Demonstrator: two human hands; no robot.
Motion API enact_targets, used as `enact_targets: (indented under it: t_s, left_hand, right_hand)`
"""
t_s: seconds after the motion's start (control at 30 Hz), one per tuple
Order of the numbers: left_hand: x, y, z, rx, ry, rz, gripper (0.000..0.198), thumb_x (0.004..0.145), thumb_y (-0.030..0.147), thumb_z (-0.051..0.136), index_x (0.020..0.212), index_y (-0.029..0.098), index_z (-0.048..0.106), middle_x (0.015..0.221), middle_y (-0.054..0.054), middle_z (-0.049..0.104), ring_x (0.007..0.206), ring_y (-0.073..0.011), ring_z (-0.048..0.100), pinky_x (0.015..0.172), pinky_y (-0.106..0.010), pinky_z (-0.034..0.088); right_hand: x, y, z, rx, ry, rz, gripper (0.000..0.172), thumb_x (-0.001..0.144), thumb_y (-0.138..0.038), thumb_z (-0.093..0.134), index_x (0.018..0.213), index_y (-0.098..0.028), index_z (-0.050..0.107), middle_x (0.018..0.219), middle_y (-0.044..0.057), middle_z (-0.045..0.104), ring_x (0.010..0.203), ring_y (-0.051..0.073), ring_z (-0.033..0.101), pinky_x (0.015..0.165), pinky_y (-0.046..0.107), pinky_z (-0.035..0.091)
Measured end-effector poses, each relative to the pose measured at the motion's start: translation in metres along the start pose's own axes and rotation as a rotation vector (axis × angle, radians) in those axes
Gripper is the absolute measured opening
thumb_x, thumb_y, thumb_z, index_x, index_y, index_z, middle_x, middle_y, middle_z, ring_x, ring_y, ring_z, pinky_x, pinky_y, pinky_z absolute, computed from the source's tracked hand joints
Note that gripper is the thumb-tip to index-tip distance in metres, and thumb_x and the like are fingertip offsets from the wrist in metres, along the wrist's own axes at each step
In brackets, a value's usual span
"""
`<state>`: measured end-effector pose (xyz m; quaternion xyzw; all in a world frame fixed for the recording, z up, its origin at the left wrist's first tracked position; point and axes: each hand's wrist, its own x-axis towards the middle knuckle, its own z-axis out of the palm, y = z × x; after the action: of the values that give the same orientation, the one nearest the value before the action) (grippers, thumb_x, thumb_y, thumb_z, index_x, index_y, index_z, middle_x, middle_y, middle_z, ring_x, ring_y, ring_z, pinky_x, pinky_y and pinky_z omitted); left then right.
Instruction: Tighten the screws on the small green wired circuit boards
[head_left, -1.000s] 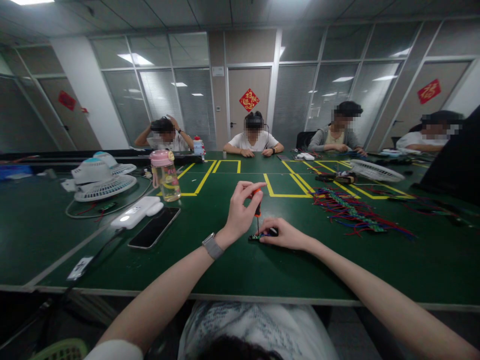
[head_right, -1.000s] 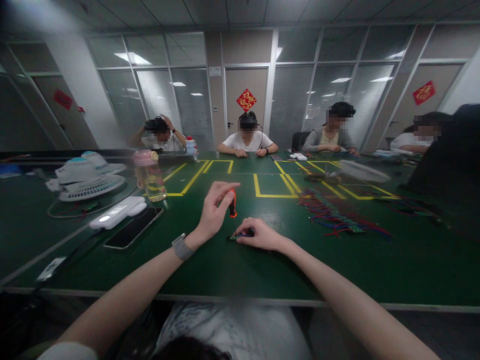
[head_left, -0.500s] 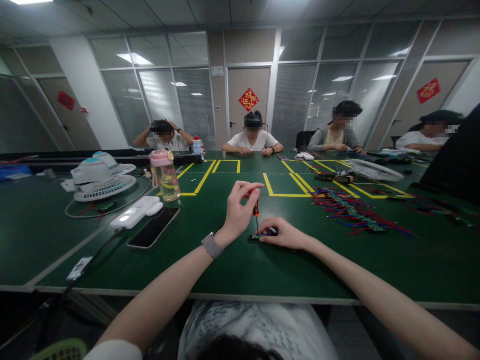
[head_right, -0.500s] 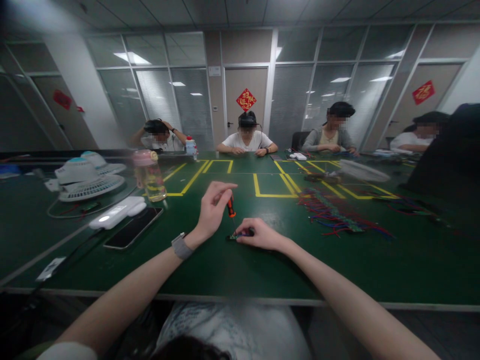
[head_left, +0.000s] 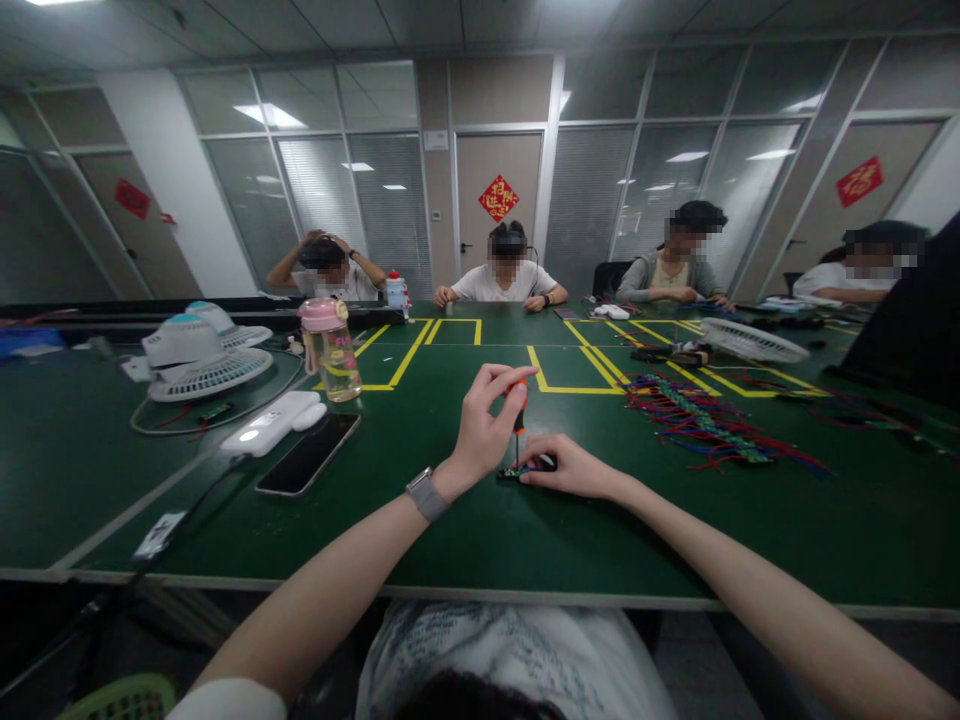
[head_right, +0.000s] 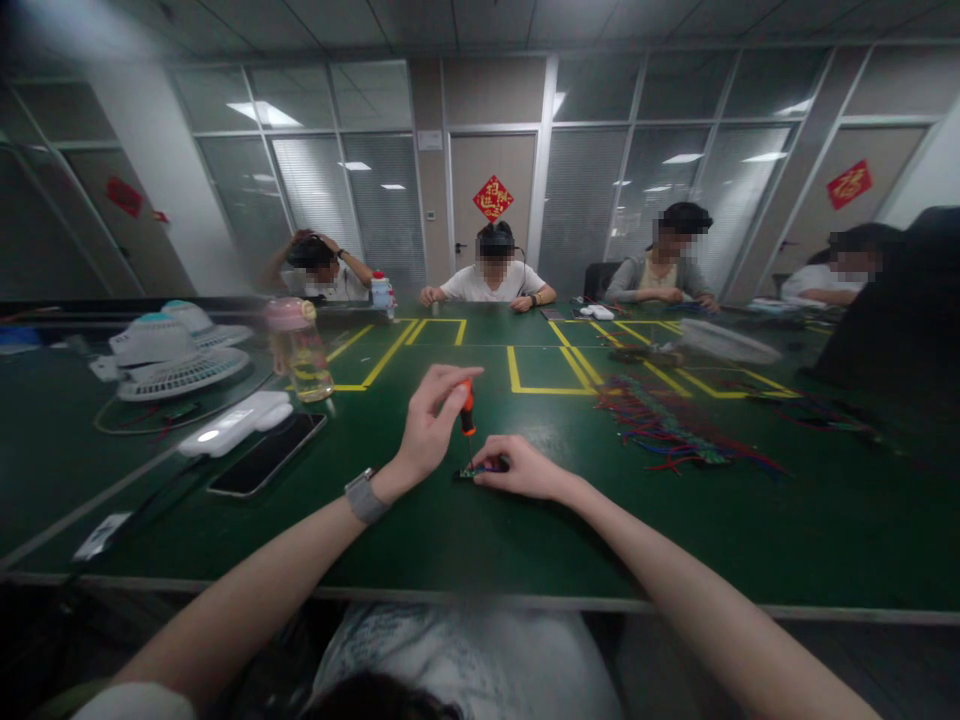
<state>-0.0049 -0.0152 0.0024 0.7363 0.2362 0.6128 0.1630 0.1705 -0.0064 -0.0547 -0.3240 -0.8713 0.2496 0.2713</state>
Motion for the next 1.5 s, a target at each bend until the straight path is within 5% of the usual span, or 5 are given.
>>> enact_targets:
  t_s: [0.43, 0.7, 0.97, 1.23, 1.5]
  left_hand:
    - [0.0021, -0.0003, -0.0016, 0.069, 0.056, -0.003, 0.017, 0.089, 0.026, 0.057, 0.1, 0.022, 0.069, 0.09, -0.002, 0.057, 0.083, -0.0133, 0.056, 0.078, -0.026, 0.046]
    - [0.001, -0.003, 0.0011, -0.136, -0.049, -0.07, 0.033, 0.095, 0.026, 0.045, 0.126, 0.023, 0.057, 0.114, -0.008, 0.065, 0.102, -0.0179, 0.061, 0.09, -0.032, 0.048]
    - [0.0012, -0.0044, -0.0004, 0.047, 0.075, -0.034, 0.017, 0.088, 0.03, 0.06, 0.1, 0.023, 0.07, 0.094, -0.003, 0.055, 0.086, -0.0141, 0.056, 0.079, -0.027, 0.047]
    - [0.001, -0.0046, 0.0012, -0.155, -0.044, -0.095, 0.033, 0.095, 0.026, 0.045, 0.126, 0.024, 0.057, 0.112, -0.007, 0.064, 0.098, -0.0165, 0.062, 0.085, -0.03, 0.05]
    - [0.0004, -0.0032, 0.0004, 0.025, 0.07, -0.034, 0.016, 0.087, 0.029, 0.062, 0.099, 0.022, 0.07, 0.095, -0.004, 0.055, 0.086, -0.0139, 0.056, 0.077, -0.026, 0.047]
  right_hand:
    - [0.0003, -0.0002, -0.0001, -0.011, -0.002, 0.004, 0.021, 0.081, -0.033, 0.068, 0.091, -0.016, 0.074, 0.072, 0.002, 0.06, 0.065, 0.014, 0.053, 0.062, 0.026, 0.042]
    - [0.0002, -0.0014, -0.001, -0.005, -0.004, 0.011, 0.022, 0.081, -0.035, 0.068, 0.091, -0.016, 0.074, 0.073, 0.002, 0.06, 0.065, 0.015, 0.054, 0.063, 0.026, 0.044]
    - [0.0007, 0.0, -0.0003, -0.004, -0.003, 0.0, 0.022, 0.082, -0.034, 0.067, 0.092, -0.016, 0.073, 0.073, 0.002, 0.061, 0.065, 0.014, 0.053, 0.062, 0.026, 0.043]
    - [0.0004, 0.0009, -0.0004, -0.004, -0.007, 0.005, 0.022, 0.082, -0.035, 0.068, 0.092, -0.016, 0.073, 0.072, 0.002, 0.06, 0.065, 0.014, 0.053, 0.062, 0.025, 0.043]
    - [0.0003, 0.0015, 0.0, 0.013, -0.003, 0.001, 0.02, 0.081, -0.032, 0.069, 0.091, -0.016, 0.073, 0.071, 0.001, 0.059, 0.065, 0.014, 0.052, 0.062, 0.026, 0.043]
